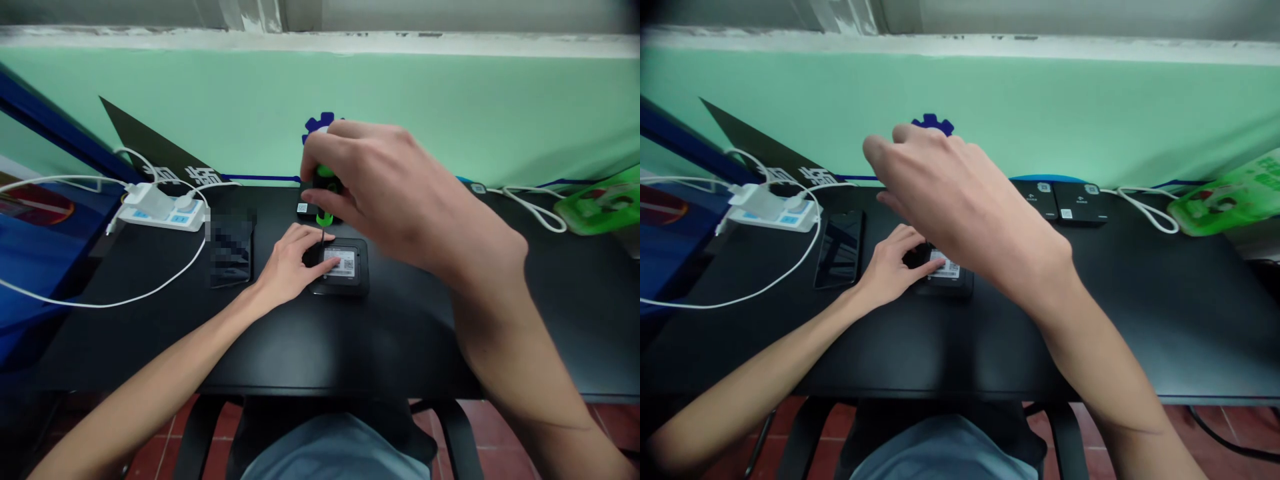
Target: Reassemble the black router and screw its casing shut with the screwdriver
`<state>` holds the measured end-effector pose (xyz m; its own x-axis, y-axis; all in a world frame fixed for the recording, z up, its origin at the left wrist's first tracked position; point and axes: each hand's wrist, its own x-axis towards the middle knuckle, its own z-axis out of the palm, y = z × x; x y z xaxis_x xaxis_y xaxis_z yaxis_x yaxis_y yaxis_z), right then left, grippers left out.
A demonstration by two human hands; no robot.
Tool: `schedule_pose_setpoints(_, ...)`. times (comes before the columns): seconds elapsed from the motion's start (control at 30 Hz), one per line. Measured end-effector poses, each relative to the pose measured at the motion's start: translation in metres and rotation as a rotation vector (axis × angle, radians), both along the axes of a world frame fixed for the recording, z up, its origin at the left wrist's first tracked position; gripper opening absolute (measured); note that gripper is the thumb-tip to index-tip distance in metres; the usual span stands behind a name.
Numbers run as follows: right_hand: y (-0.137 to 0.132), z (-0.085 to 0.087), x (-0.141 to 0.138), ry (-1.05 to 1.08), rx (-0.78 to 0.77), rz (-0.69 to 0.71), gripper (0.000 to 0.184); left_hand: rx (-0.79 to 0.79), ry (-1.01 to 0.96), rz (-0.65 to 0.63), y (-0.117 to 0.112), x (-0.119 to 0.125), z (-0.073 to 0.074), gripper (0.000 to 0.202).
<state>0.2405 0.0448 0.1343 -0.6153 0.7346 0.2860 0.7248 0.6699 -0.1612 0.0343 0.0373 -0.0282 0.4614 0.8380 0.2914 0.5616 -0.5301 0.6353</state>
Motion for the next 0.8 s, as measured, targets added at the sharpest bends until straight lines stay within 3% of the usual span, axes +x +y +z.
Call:
schedule_pose_setpoints(0.2,0.000,0.002,0.004,0.047,-0.049,0.034,0.022,0.016,0.002,0.001,-0.001,0.001,0.001,0.037)
schedule_pose_setpoints(0.4,-0.014,0.016,0.014,0.117,-0.117,0.116,0.038,0.022,0.019,0.012,-0.002,0.000,0.000,0.041)
schedule_pose_setpoints(0.63,-0.014,0.016,0.010,0.086,-0.103,0.149,0.031,0.016,0.025,0.023,-0.002,-0.003,-0.003,0.042)
schedule_pose_setpoints(0.8,-0.011,0.013,0.009,0.027,-0.061,0.057,0.028,0.022,0.015,0.003,-0.002,-0.002,-0.002,0.042)
